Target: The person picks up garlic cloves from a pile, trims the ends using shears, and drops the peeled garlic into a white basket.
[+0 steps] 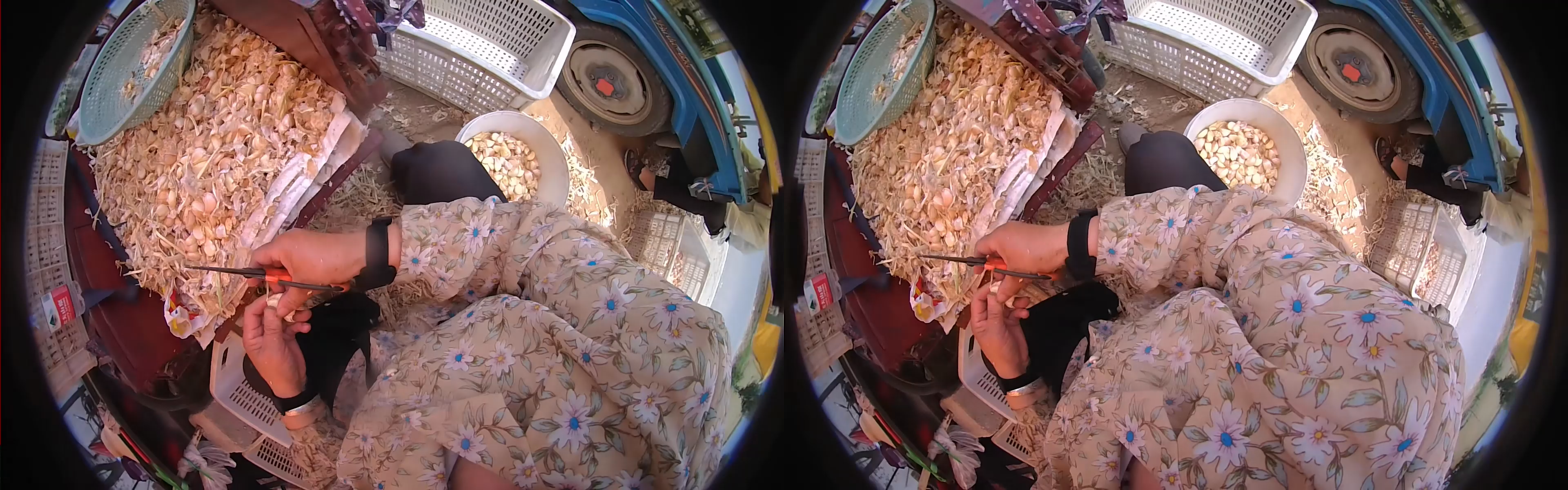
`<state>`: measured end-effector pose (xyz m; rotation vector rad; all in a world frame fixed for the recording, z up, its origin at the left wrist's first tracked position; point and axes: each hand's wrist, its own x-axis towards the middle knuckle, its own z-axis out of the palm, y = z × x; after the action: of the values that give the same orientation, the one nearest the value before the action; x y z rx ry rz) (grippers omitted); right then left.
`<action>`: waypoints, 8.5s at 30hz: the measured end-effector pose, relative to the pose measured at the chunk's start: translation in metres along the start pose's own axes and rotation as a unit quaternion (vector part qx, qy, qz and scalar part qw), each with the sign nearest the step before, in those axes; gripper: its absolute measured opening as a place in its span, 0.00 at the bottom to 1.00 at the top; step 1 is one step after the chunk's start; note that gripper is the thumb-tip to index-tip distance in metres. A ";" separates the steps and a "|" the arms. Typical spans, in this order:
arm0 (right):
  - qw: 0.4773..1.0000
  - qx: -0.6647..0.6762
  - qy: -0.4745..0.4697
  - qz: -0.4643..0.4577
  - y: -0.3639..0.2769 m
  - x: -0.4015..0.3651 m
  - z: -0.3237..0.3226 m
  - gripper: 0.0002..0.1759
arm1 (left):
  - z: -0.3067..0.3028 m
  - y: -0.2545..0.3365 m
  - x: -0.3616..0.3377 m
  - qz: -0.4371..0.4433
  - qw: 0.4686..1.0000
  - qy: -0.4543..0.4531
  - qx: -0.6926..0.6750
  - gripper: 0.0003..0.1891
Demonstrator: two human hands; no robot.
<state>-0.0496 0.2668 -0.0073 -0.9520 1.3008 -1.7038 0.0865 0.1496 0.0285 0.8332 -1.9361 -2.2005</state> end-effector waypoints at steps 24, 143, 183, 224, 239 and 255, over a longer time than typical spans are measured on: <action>0.975 -0.113 0.179 0.074 0.001 -0.089 0.058 0.22 | 0.010 -0.048 -0.054 -0.111 0.963 -0.083 -0.233 0.14; 0.943 0.127 0.231 0.204 0.019 -0.091 0.004 0.23 | -0.086 0.024 0.174 0.131 0.744 0.103 0.647 0.23; 0.972 -0.038 0.178 0.146 -0.028 -0.081 0.044 0.21 | 0.038 -0.072 -0.022 0.157 0.985 -0.065 0.012 0.13; 0.850 -0.525 0.041 0.005 -0.040 -0.130 0.059 0.24 | 0.006 -0.039 -0.082 0.052 0.973 0.002 -0.226 0.18; 0.862 -0.501 -0.016 0.074 -0.038 -0.134 0.064 0.23 | -0.002 -0.045 -0.090 0.080 0.972 0.021 -0.219 0.21; 0.960 -0.200 0.103 0.168 0.017 -0.131 0.037 0.17 | -0.177 -0.105 -0.168 -0.006 0.937 0.348 -0.005 0.10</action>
<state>0.0409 0.3675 -0.0307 -0.7271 1.8772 -1.3267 0.3382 0.0821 -0.0222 1.3809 -1.5504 -1.5821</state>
